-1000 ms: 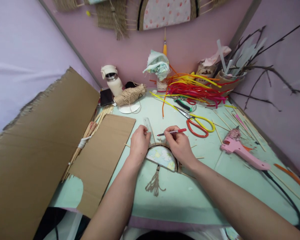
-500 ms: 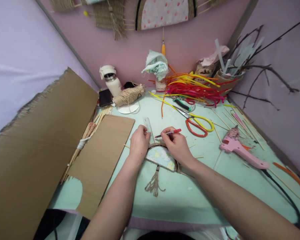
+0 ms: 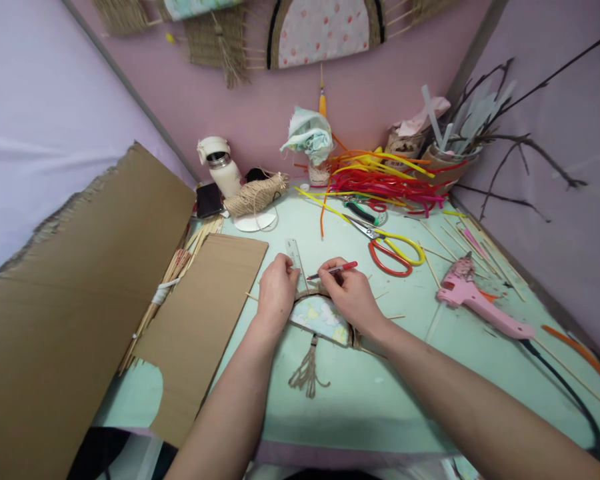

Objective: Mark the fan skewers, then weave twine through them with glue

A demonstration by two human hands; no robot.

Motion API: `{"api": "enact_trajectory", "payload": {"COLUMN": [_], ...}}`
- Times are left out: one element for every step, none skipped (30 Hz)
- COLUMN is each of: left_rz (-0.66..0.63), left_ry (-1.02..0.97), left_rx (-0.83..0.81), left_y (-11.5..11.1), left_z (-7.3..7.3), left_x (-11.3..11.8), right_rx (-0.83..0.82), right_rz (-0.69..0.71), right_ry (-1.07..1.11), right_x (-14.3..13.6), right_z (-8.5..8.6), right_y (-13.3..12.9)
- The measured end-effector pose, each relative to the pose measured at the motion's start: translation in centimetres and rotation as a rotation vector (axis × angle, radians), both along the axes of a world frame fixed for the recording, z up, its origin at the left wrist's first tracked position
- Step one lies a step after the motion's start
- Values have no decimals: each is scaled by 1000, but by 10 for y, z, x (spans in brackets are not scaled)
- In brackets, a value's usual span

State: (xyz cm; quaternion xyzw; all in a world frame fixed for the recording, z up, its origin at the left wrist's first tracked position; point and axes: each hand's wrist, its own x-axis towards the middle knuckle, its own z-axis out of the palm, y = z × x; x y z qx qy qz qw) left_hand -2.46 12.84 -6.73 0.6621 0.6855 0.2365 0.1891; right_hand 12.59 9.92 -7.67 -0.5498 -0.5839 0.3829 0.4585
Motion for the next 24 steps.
{"api": "enact_trajectory", "payload": {"left_rz": [2, 6, 10, 12, 14, 17, 18, 18, 18, 18, 17, 15, 14, 12, 10, 9, 9, 11, 14, 16, 17, 17, 15, 14], "left_ry": [1, 5, 8, 11, 13, 14, 13, 12, 10, 9, 8, 6, 5, 4, 2, 1, 1, 2, 3, 4, 4, 2, 0, 0], "left_rx": [-3, -5, -7, -10, -12, -14, -17, -20, -23, -25, -26, -25, -22, -18, -15, -12, -9, -6, -4, -2, -1, -3, -7, -9], "left_y": [0, 0, 0, 0, 0, 0, 0, 0, 0, 0, 0, 0, 0, 0, 0, 1, 1, 1, 0, 0, 0, 0, 0, 0], "left_z": [0, 0, 1, 1, 1, 1, 1, 1, 1, 1, 1, 1, 1, 0, 0, 0, -1, 0, 0, 0, 0, 0, 1, 0], "left_x": [0, 0, 0, 1, 1, 1, 1, 1, 1, 1, 1, 1, 1, 1, 1, 1, 1, 1, 1, 1, 1, 1, 1, 1], "right_rx": [3, 6, 8, 10, 11, 13, 16, 19, 22, 24, 25, 23, 20, 16, 15, 14, 14, 15, 18, 21, 23, 23, 24, 23], "right_rz": [3, 7, 9, 11, 14, 15, 15, 15, 15, 16, 16, 16, 18, 19, 18, 18, 16, 14, 12, 12, 12, 12, 10, 8], "right_ry": [0, 0, 0, -1, -3, -5, -8, -11, -13, -15, -16, -18, -21, -24, -28, -32, -36, -39, -42, -44, -45, -47, -50, -55], "right_x": [0, 0, 0, 0, 0, 0, 0, 0, 0, 0, 0, 0, 0, 0, 1, 1, 1, 1, 1, 1, 1, 1, 1, 1], "right_z": [0, -1, -1, -2, -2, -2, -2, -2, -2, -2, -2, -2, -2, -2, -2, -2, -3, -3, -3, -3, -4, -4, -4, -4], "right_y": [0, 1, 1, 1, 1, 1, 1, 1, 1, 1, 1, 1, 1, 1, 2, 2, 2, 2, 2, 2, 2, 2, 2, 2]}}
